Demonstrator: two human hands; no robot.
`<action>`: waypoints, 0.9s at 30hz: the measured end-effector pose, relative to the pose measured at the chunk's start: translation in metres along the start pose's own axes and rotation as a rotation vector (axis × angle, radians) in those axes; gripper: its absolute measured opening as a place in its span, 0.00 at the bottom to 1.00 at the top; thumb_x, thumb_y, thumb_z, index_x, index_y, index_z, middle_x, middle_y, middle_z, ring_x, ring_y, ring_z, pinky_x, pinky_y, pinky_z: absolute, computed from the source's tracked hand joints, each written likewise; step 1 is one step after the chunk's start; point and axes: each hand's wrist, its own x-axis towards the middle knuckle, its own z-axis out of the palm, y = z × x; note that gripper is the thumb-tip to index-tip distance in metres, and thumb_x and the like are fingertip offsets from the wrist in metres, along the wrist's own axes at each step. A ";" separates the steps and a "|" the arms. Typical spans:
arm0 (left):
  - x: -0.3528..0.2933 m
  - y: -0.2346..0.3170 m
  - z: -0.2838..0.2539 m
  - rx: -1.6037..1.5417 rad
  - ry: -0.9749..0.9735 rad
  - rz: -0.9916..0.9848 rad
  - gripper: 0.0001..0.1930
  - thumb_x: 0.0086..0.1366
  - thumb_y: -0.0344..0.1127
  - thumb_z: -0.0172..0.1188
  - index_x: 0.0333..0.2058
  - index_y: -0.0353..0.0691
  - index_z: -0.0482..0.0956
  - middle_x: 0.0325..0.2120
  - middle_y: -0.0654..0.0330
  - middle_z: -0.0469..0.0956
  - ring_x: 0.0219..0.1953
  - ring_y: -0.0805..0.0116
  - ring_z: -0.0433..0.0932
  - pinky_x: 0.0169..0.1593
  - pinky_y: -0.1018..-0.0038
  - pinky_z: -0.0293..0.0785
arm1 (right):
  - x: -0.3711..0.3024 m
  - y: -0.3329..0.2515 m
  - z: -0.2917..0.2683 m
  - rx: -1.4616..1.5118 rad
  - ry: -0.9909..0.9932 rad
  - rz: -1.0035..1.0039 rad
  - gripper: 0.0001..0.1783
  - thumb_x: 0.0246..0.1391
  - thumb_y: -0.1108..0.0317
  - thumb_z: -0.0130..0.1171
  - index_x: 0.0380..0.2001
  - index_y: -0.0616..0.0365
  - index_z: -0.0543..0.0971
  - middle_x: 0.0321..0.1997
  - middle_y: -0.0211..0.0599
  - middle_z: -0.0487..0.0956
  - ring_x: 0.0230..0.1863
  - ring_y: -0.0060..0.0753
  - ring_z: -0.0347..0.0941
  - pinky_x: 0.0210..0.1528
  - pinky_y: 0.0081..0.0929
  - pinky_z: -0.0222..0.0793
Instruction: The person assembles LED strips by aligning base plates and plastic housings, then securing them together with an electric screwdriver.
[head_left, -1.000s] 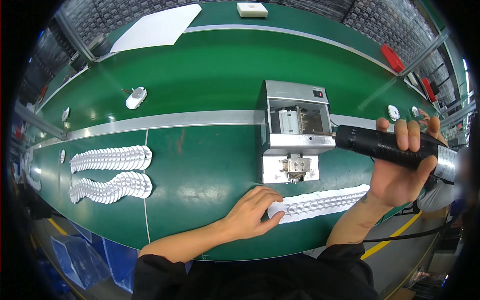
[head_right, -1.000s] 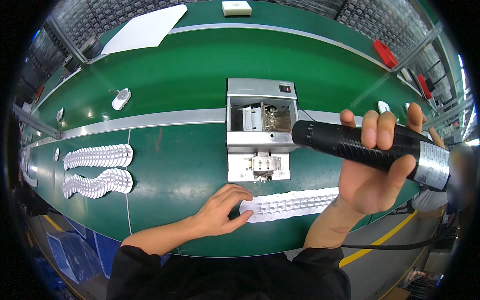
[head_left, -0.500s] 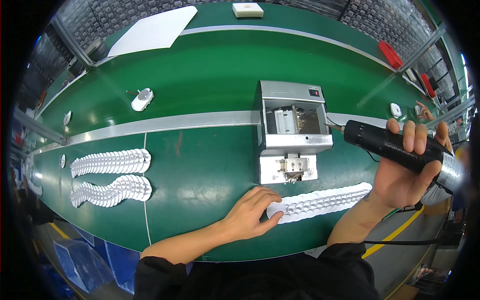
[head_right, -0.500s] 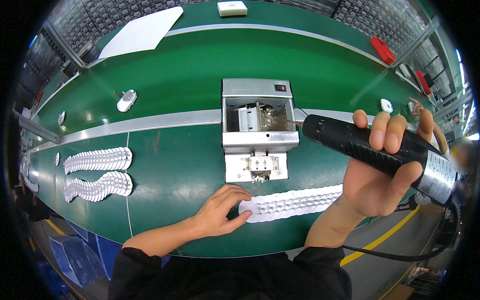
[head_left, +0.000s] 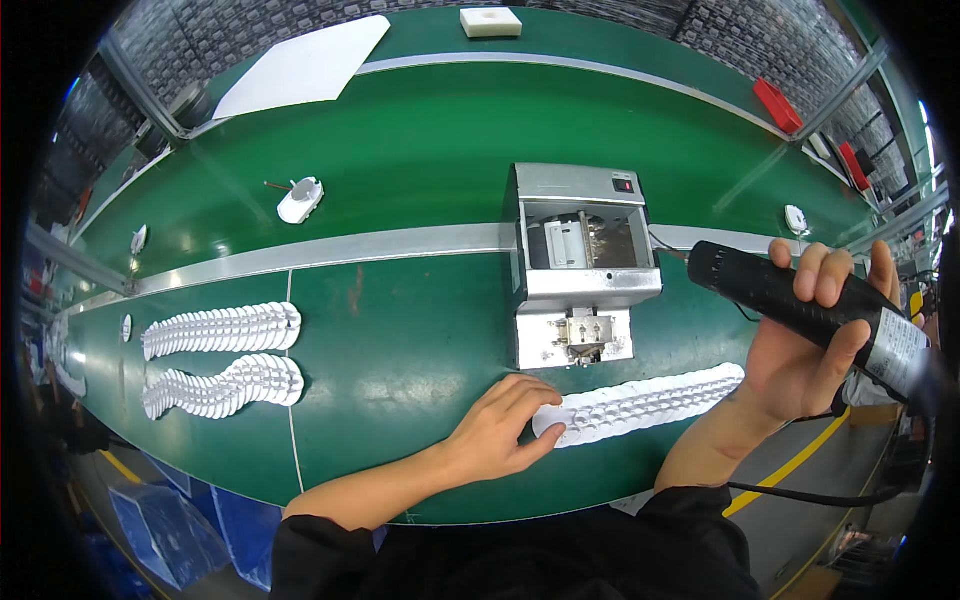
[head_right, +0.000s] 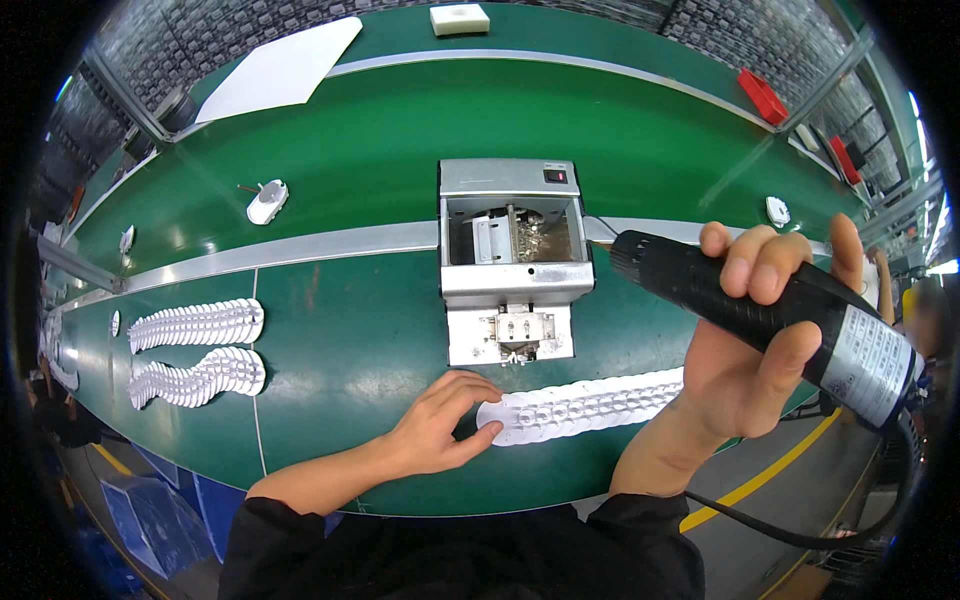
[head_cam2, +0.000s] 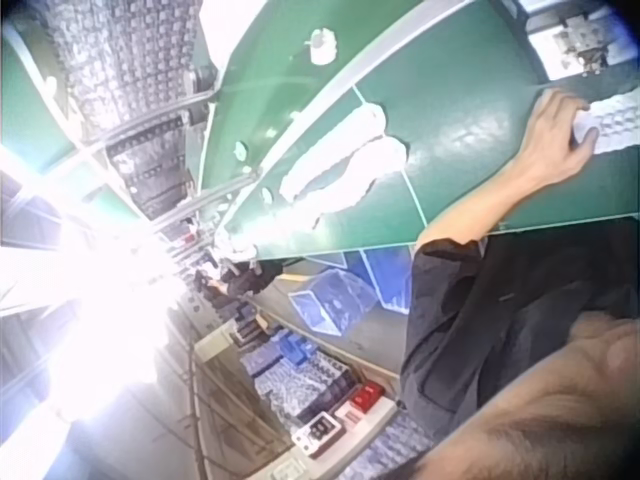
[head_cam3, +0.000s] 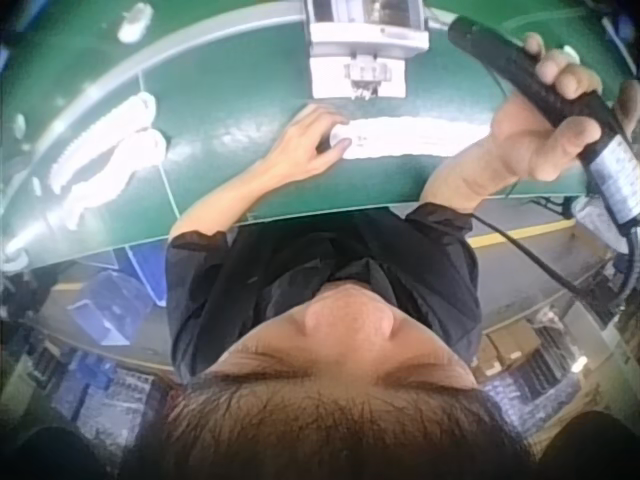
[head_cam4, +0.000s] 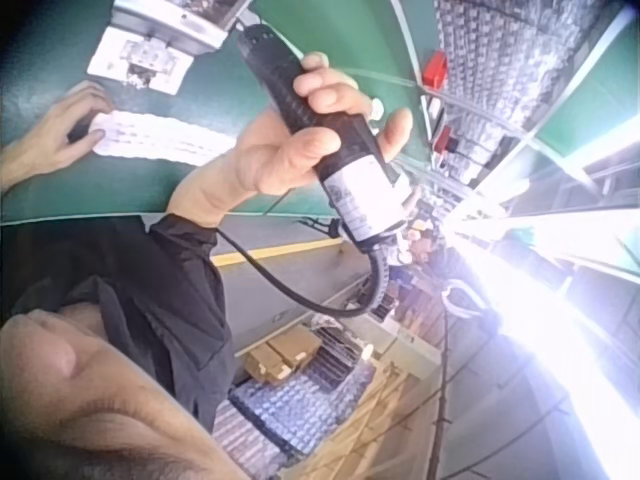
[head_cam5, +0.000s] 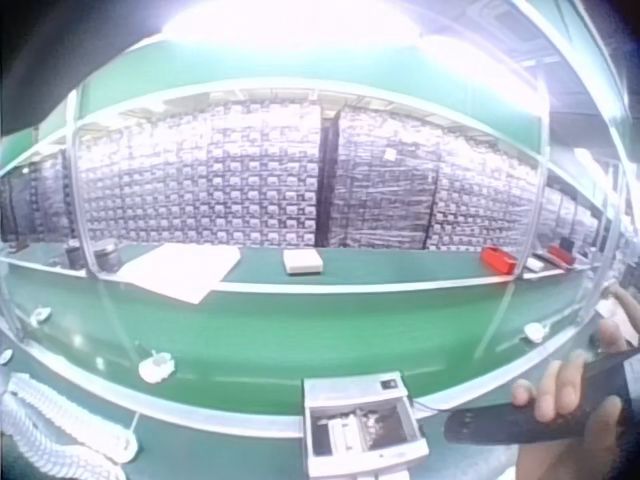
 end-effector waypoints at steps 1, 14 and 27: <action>0.000 0.000 0.000 0.001 0.003 0.000 0.15 0.56 0.31 0.65 0.40 0.34 0.74 0.40 0.53 0.77 0.45 0.53 0.75 0.49 0.64 0.73 | 0.000 0.001 0.000 -0.003 0.002 -0.001 0.36 0.59 0.55 0.57 0.64 0.59 0.56 0.36 0.32 0.69 0.40 0.30 0.66 0.54 0.44 0.60; 0.002 0.001 0.002 -0.006 0.013 0.016 0.14 0.56 0.31 0.64 0.40 0.33 0.75 0.37 0.53 0.77 0.44 0.54 0.75 0.48 0.63 0.72 | 0.001 0.001 0.000 0.165 -0.008 -0.055 0.37 0.58 0.54 0.57 0.64 0.59 0.56 0.35 0.30 0.68 0.38 0.28 0.64 0.49 0.42 0.59; 0.060 0.020 -0.104 0.477 0.282 0.193 0.11 0.46 0.24 0.65 0.30 0.37 0.75 0.27 0.56 0.75 0.31 0.59 0.76 0.34 0.71 0.71 | 0.000 0.010 0.004 -0.069 0.087 0.156 0.39 0.56 0.56 0.60 0.64 0.61 0.55 0.34 0.32 0.70 0.38 0.29 0.67 0.50 0.40 0.63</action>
